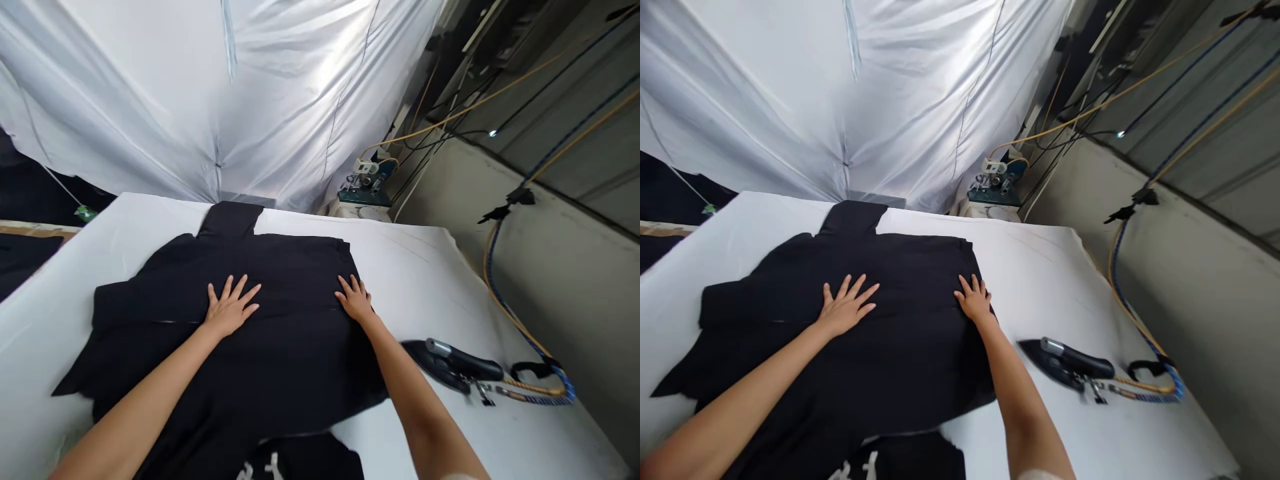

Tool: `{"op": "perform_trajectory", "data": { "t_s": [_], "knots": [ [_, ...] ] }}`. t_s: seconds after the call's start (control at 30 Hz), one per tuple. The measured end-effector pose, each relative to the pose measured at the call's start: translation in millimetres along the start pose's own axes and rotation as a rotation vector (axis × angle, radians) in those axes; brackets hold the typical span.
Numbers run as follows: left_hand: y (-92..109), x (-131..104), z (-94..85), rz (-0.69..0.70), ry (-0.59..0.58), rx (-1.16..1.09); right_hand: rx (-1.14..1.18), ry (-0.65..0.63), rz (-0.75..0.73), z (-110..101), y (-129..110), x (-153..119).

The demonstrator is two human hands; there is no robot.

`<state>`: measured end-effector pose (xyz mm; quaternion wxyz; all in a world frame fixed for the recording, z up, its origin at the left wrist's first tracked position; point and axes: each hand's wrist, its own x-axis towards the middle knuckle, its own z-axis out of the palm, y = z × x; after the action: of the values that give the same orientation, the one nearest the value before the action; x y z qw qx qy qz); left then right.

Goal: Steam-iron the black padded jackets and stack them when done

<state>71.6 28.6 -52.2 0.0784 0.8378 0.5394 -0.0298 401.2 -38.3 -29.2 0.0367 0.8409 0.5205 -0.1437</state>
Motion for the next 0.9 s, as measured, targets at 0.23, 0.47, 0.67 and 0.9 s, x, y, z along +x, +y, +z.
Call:
{"op": "perform_trajectory", "data": {
  "t_s": [0.23,0.47,0.67,0.9],
  "knots": [
    [47.2,-64.4,7.3,0.096,0.130,-0.025,0.085,0.243,0.136,9.7,22.0,-63.1],
    [46.7,-111.7,43.2,0.061,0.106,-0.007,-0.028,0.262,0.168,80.7,28.1,-108.1],
    [46.3,-123.5,39.6,-0.014,-0.005,-0.055,-0.031,0.252,0.147,84.0,32.2,-122.1],
    [48.7,-132.7,42.8,0.056,-0.007,-0.054,-0.003,0.204,0.267,83.9,43.1,-134.8]
  ]
}}
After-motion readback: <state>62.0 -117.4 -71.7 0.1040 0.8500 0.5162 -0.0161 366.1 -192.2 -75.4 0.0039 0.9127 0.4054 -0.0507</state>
